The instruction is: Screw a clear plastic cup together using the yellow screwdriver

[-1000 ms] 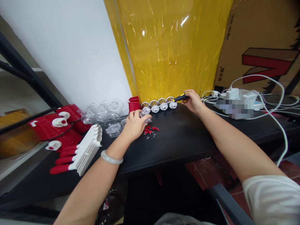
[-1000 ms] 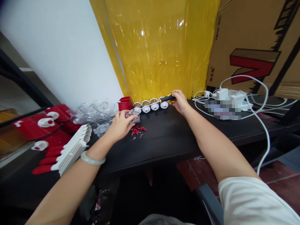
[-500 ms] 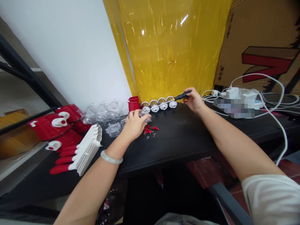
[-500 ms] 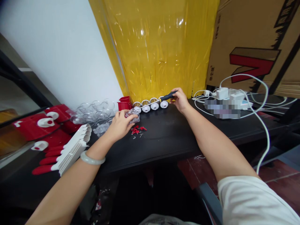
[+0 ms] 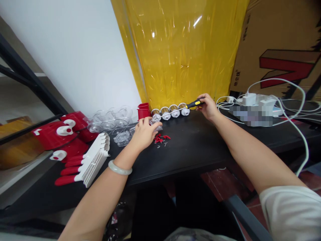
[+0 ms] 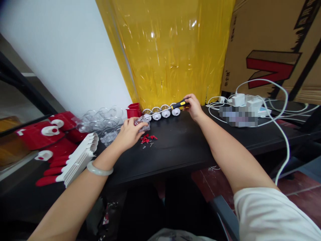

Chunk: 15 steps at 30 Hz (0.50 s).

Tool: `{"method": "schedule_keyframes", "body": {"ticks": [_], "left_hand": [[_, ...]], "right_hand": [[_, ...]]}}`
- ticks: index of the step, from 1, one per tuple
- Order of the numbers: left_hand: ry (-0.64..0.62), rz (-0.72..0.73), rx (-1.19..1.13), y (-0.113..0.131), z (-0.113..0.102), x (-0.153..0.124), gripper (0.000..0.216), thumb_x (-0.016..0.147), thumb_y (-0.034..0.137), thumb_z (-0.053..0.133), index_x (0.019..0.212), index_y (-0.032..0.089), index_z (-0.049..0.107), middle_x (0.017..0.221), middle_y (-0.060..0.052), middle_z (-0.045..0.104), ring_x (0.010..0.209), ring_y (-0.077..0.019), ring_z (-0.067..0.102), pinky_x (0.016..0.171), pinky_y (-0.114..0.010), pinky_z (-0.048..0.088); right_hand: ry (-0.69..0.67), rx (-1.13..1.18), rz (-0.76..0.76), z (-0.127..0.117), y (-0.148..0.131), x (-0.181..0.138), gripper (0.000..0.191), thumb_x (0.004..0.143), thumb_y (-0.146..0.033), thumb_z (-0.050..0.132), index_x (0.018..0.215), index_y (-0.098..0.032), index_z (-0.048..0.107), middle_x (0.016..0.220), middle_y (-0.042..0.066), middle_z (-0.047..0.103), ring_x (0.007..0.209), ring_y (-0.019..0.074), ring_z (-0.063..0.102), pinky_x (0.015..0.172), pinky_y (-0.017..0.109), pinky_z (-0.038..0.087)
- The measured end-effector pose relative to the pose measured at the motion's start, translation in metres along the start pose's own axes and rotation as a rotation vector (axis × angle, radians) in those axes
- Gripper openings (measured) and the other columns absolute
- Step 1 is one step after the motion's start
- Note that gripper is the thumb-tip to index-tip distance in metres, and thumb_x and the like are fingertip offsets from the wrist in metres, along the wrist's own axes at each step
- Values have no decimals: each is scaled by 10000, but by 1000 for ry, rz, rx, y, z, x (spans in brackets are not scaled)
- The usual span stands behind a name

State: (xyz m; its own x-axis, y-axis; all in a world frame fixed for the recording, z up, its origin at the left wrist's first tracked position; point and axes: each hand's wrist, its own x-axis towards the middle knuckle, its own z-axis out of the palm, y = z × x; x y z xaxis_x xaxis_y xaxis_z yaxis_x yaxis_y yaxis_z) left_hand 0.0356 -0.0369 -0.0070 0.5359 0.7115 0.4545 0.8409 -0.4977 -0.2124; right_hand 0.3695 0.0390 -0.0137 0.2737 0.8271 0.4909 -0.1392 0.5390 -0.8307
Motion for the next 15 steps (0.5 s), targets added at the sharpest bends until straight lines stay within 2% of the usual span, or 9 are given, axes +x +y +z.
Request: {"method": "schedule_keyframes", "body": {"ticks": [3,5,7,9,12,15], "left_hand": [[-6,-10,2,0,-1,0,397,948,282,586,1337,360,600,1376,-133,437,1250,-352,411,981,-545,469],[-10,-15,3,0,-1,0,399,948,284,585,1338,363,599,1380,-132,436,1255,-354,407,981,-546,467],[-12,-14,-2,0,-1,1,396,950,290,582,1339,361,599,1371,-134,441,1248,-354,412,976,-544,470],[-9,-10,-6,0,-1,1,393,950,289,581,1337,356,602,1364,-137,444,1244,-354,416,975,-543,470],[-1,-5,-10,0,0,0,398,945,278,589,1335,355,604,1372,-133,438,1258,-352,410,992,-542,465],[-1,-5,-11,0,0,0,396,948,283,583,1336,358,603,1373,-135,437,1259,-354,409,992,-546,465]], "right_hand": [[4,-18,-4,0,1,0,426,780,-663,584,793,-252,474,638,-39,485,459,120,473,436,268,440],[26,-87,-23,-1,4,2,510,778,-750,575,758,-254,458,555,-58,408,414,113,411,425,274,427],[46,-150,-38,-2,6,3,495,760,-710,644,731,-255,449,517,-74,351,392,103,357,413,275,418],[61,-149,-38,-2,5,3,408,743,-583,698,726,-252,460,544,-67,390,397,96,353,395,264,399],[33,-28,-20,0,-1,-1,277,708,-447,677,774,-251,492,637,-54,471,432,91,403,398,242,402],[-9,59,7,2,-6,-4,309,726,-505,651,808,-254,489,649,-49,476,465,104,465,430,244,442]]}}
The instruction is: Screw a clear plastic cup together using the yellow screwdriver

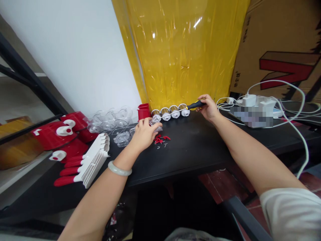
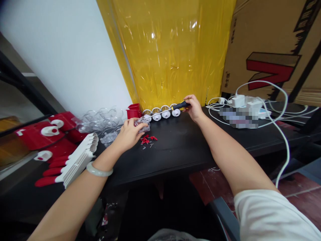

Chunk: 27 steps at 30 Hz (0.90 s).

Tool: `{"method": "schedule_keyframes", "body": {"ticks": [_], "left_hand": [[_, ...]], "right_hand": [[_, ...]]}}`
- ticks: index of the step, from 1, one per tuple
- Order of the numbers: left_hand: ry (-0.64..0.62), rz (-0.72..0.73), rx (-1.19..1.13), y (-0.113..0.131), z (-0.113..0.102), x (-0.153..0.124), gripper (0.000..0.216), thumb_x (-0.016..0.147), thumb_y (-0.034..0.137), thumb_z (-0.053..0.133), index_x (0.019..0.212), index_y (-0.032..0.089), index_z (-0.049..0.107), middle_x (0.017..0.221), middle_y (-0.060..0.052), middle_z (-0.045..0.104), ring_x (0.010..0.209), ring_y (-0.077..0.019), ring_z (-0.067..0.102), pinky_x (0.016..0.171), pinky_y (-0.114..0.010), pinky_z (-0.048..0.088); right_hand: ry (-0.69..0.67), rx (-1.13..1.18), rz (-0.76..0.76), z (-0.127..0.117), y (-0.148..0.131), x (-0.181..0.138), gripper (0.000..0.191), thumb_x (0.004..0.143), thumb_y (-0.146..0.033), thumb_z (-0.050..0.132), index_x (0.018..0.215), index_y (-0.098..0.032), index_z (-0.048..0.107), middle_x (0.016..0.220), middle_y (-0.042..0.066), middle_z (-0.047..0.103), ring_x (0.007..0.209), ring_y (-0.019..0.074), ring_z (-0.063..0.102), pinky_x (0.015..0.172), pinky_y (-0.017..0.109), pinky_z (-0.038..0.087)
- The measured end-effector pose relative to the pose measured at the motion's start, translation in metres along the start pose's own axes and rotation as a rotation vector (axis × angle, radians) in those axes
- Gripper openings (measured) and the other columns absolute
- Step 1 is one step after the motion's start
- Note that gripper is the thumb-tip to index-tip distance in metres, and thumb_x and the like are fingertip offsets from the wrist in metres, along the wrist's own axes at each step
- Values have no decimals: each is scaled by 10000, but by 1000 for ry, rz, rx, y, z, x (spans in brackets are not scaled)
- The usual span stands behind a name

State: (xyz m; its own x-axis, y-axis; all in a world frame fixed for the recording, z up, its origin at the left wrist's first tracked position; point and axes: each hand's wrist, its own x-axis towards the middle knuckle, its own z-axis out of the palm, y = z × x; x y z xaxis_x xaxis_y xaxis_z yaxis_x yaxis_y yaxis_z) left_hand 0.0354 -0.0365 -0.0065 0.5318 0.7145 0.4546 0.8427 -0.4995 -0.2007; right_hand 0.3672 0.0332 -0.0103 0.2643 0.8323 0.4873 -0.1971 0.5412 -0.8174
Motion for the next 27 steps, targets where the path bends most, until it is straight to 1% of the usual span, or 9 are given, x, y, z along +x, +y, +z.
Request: {"method": "schedule_keyframes", "body": {"ticks": [4,6,9,13,15,17,21,24,27], "left_hand": [[-4,-7,4,0,0,0,394,948,293,583,1334,367,603,1369,-129,441,1254,-350,413,994,-547,464],[-4,-9,4,0,-1,0,396,943,288,591,1331,368,605,1371,-124,441,1258,-346,412,999,-539,464],[1,-4,3,0,-1,0,392,947,290,586,1331,361,607,1375,-132,441,1253,-351,415,995,-544,465],[4,-3,0,0,-1,0,389,949,285,586,1331,355,610,1371,-138,445,1250,-354,419,990,-543,469],[4,-2,-2,0,0,0,390,945,280,593,1327,354,613,1375,-136,442,1255,-351,420,996,-540,468],[3,-2,-2,0,0,0,389,945,282,594,1327,352,613,1377,-137,442,1257,-353,418,998,-545,467],[-1,-9,-3,0,-1,0,390,947,287,589,1329,358,610,1377,-134,444,1257,-355,417,996,-550,466],[-7,-12,-5,0,-2,0,390,946,281,591,1328,356,612,1386,-131,439,1258,-349,423,1004,-540,465],[-5,-5,-3,0,-1,0,384,950,285,586,1328,348,615,1386,-136,439,1262,-354,418,1006,-544,463]], "right_hand": [[34,-108,23,-3,4,4,493,796,-729,573,752,-245,488,534,-50,411,404,110,409,414,269,437],[44,-186,11,-6,9,7,519,772,-747,616,725,-247,483,487,-71,340,378,104,354,404,273,418],[52,-199,-2,-7,12,9,421,741,-604,710,747,-250,482,534,-74,373,401,94,349,410,261,413],[26,-26,12,-2,5,3,286,659,-374,688,834,-256,496,724,-44,504,532,101,495,464,230,460],[-20,35,46,-1,2,0,316,634,-378,683,853,-260,489,763,-40,526,570,108,542,485,231,477],[-36,27,62,-1,2,-1,352,664,-479,684,842,-259,474,751,-38,527,556,114,551,480,242,480],[37,-149,25,-3,6,4,458,757,-685,609,760,-248,472,596,-52,426,431,101,427,430,263,446],[80,-217,0,-3,9,6,370,744,-568,666,733,-243,489,565,-61,386,410,88,353,402,256,417],[54,-90,-12,-2,8,4,262,691,-409,680,796,-249,502,694,-38,496,508,105,469,430,238,447]]}}
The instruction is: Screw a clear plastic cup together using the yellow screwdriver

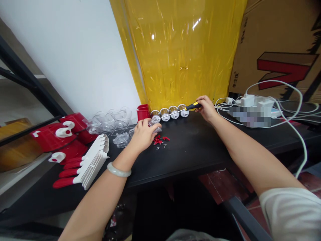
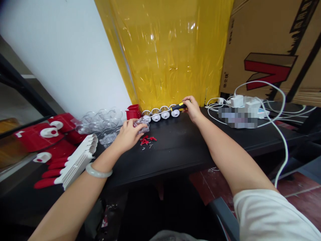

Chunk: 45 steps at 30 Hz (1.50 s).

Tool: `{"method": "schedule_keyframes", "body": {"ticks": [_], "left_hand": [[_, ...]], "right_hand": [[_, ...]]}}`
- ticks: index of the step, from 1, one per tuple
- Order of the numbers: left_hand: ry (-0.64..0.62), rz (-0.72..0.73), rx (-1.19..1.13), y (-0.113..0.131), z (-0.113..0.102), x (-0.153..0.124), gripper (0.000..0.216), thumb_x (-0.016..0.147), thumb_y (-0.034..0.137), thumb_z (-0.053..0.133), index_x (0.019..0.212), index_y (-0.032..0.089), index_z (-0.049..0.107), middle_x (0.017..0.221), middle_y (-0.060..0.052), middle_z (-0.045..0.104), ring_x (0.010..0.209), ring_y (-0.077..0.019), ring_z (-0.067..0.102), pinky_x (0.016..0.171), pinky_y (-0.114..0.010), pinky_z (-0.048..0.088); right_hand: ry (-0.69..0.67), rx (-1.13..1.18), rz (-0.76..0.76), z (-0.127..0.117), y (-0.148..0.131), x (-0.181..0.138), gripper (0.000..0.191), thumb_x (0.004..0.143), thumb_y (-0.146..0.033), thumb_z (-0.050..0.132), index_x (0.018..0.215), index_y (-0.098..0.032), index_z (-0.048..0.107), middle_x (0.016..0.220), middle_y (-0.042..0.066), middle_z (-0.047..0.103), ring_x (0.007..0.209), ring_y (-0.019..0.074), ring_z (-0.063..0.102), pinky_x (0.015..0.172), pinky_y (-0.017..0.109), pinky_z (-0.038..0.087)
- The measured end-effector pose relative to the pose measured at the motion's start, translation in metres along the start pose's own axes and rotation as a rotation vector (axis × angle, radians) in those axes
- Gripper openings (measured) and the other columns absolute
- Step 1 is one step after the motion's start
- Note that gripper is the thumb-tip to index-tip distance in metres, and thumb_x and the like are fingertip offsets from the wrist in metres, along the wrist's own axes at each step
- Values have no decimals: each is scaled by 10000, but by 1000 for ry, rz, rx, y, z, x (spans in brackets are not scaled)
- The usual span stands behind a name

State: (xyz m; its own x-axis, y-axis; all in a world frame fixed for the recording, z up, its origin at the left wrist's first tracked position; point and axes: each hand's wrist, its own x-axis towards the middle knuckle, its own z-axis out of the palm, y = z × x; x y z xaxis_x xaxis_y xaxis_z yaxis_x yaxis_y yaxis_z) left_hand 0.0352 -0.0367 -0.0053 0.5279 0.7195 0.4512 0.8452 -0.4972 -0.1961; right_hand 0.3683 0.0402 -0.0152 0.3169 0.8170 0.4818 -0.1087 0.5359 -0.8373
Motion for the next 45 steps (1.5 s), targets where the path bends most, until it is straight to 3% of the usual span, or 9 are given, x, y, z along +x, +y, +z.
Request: {"method": "schedule_keyframes", "body": {"ticks": [4,9,17,23,27,32,36,40,45], "left_hand": [[6,5,2,-1,2,0,389,947,280,593,1329,347,614,1381,-138,438,1259,-357,418,998,-547,465],[9,5,8,-1,2,0,384,948,284,591,1327,346,616,1378,-136,439,1254,-359,420,997,-546,469],[-1,-1,6,0,0,0,391,944,280,602,1329,348,618,1381,-136,437,1259,-353,421,1006,-546,467],[9,3,2,0,1,0,389,943,278,601,1325,349,620,1374,-139,446,1251,-357,422,995,-554,470],[8,5,1,-1,2,0,389,951,296,590,1335,357,611,1372,-137,445,1258,-354,414,995,-559,468],[13,4,0,-1,3,0,389,946,286,599,1329,351,618,1369,-137,445,1250,-356,421,995,-553,467],[21,8,-5,-1,3,-1,390,948,293,597,1334,347,615,1371,-142,446,1253,-358,421,987,-550,469],[10,1,-11,-1,2,-1,396,942,283,603,1331,356,615,1370,-135,450,1255,-354,420,986,-548,469],[9,-4,-14,-1,2,-1,387,951,296,589,1332,360,612,1372,-131,447,1258,-350,412,991,-551,465]], "right_hand": [[-34,112,14,1,1,-1,305,691,-452,686,832,-257,498,764,-29,542,585,124,548,453,236,473],[48,-99,-13,-1,8,5,454,768,-664,655,726,-244,488,557,-54,392,423,103,393,378,251,403],[-28,144,62,0,-3,-2,272,682,-397,689,830,-257,508,730,-40,529,567,118,535,459,226,463],[-13,-44,81,-3,7,5,525,777,-755,606,784,-249,466,558,-55,441,417,118,447,404,253,401],[3,-146,76,-5,9,7,432,760,-593,720,726,-248,463,477,-89,347,360,94,341,380,249,371],[-74,115,122,-2,-4,-2,301,659,-347,697,865,-253,498,684,-61,540,486,94,507,445,225,446],[-73,109,141,-1,-5,-3,390,654,-443,733,872,-263,465,725,-60,562,532,115,571,454,231,459],[-23,-75,94,-3,5,4,464,749,-654,682,778,-259,439,535,-82,389,387,102,396,406,269,437],[-51,4,45,-4,5,3,325,721,-477,681,788,-250,459,594,-68,439,421,93,408,410,248,433]]}}
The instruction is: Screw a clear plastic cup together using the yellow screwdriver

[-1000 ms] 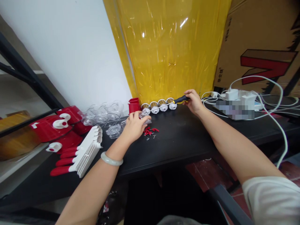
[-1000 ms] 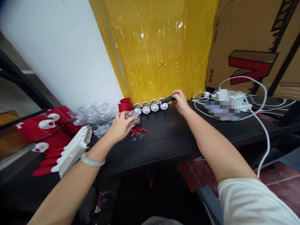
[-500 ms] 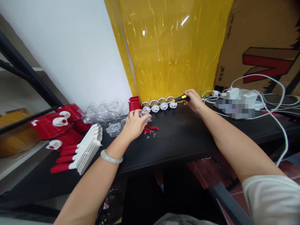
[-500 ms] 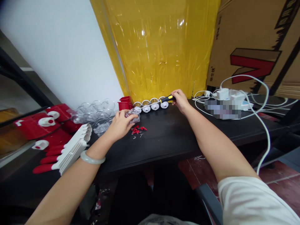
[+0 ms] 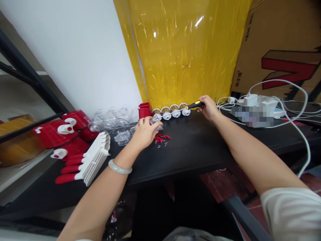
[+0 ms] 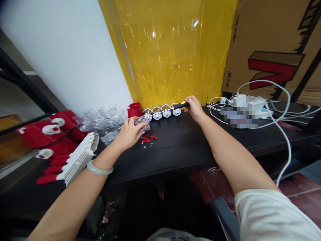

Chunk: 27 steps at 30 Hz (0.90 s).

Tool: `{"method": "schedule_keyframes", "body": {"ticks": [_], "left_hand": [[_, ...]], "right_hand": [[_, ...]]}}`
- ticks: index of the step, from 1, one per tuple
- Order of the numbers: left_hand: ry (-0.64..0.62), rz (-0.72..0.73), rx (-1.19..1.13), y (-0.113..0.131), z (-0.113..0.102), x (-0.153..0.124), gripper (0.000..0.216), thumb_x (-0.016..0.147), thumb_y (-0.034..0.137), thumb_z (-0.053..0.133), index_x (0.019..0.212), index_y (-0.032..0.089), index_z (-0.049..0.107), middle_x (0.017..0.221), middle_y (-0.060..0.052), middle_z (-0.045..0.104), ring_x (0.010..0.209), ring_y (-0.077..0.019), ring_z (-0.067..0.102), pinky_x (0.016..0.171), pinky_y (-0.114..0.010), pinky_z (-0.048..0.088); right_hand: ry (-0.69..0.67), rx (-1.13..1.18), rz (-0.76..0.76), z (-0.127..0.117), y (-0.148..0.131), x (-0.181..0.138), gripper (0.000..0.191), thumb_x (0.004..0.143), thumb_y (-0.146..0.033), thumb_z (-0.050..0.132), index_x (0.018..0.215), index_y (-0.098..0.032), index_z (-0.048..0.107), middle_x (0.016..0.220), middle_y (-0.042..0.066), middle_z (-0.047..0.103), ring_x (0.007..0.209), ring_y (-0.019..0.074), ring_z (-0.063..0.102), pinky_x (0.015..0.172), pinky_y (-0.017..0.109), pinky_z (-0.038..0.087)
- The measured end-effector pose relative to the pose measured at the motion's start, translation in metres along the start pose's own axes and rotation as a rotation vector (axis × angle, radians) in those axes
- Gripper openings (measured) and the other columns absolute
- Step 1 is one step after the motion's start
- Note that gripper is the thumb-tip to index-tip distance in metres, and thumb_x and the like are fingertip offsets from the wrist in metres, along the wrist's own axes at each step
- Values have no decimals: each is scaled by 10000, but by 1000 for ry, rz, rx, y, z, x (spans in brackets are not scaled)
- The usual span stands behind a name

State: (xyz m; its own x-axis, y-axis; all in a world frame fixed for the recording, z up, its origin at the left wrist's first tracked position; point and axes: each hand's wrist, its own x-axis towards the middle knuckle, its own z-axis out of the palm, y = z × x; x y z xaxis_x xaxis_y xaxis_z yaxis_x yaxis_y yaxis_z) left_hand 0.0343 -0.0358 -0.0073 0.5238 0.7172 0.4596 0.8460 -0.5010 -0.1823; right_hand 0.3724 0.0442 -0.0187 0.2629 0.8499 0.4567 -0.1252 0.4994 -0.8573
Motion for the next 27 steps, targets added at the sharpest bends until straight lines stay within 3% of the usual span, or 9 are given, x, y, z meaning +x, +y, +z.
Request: {"method": "schedule_keyframes", "body": {"ticks": [4,8,11,15,18,21,24,27], "left_hand": [[-3,2,4,0,0,0,400,941,276,599,1333,357,609,1372,-127,442,1261,-347,408,997,-546,465],[3,9,8,0,0,0,391,948,282,586,1331,355,609,1365,-130,445,1255,-350,412,992,-548,467],[1,7,10,1,-1,0,387,949,285,585,1329,353,610,1372,-133,442,1254,-354,413,990,-548,466],[-10,5,11,2,-2,0,390,944,276,593,1326,348,612,1384,-136,437,1262,-355,409,1004,-550,457],[-6,11,16,1,-2,0,389,953,285,579,1334,353,604,1374,-135,442,1255,-354,411,997,-550,462],[-5,10,16,1,-1,0,388,954,287,577,1335,354,604,1372,-135,439,1251,-353,412,990,-547,466],[-4,8,18,0,-1,1,385,951,288,585,1330,352,609,1375,-132,432,1252,-351,412,998,-549,463],[-3,13,18,0,-1,1,385,953,296,583,1332,355,607,1370,-130,436,1253,-351,412,997,-549,465]], "right_hand": [[-48,85,10,2,-5,-3,359,707,-526,671,851,-255,485,704,-39,523,508,118,523,430,244,447],[39,-85,-29,2,-1,-1,481,756,-695,646,756,-253,457,555,-62,386,418,110,395,397,261,395],[79,-113,-44,2,-1,-1,398,743,-569,693,726,-248,459,555,-59,379,417,100,354,395,256,383],[14,83,-27,4,-7,-5,293,723,-472,652,845,-265,484,718,-32,499,532,124,505,451,249,451],[10,97,-11,4,-6,-5,416,775,-655,605,862,-272,468,700,-29,503,534,140,530,458,258,457],[67,-69,-12,2,-1,-1,517,777,-762,581,793,-256,478,571,-46,424,436,124,434,408,250,390],[110,-159,-23,1,0,0,418,735,-608,696,735,-247,484,537,-64,379,403,99,360,388,238,360],[78,-1,-32,4,-7,-5,318,673,-455,711,797,-256,497,660,-51,485,477,103,439,425,231,413]]}}
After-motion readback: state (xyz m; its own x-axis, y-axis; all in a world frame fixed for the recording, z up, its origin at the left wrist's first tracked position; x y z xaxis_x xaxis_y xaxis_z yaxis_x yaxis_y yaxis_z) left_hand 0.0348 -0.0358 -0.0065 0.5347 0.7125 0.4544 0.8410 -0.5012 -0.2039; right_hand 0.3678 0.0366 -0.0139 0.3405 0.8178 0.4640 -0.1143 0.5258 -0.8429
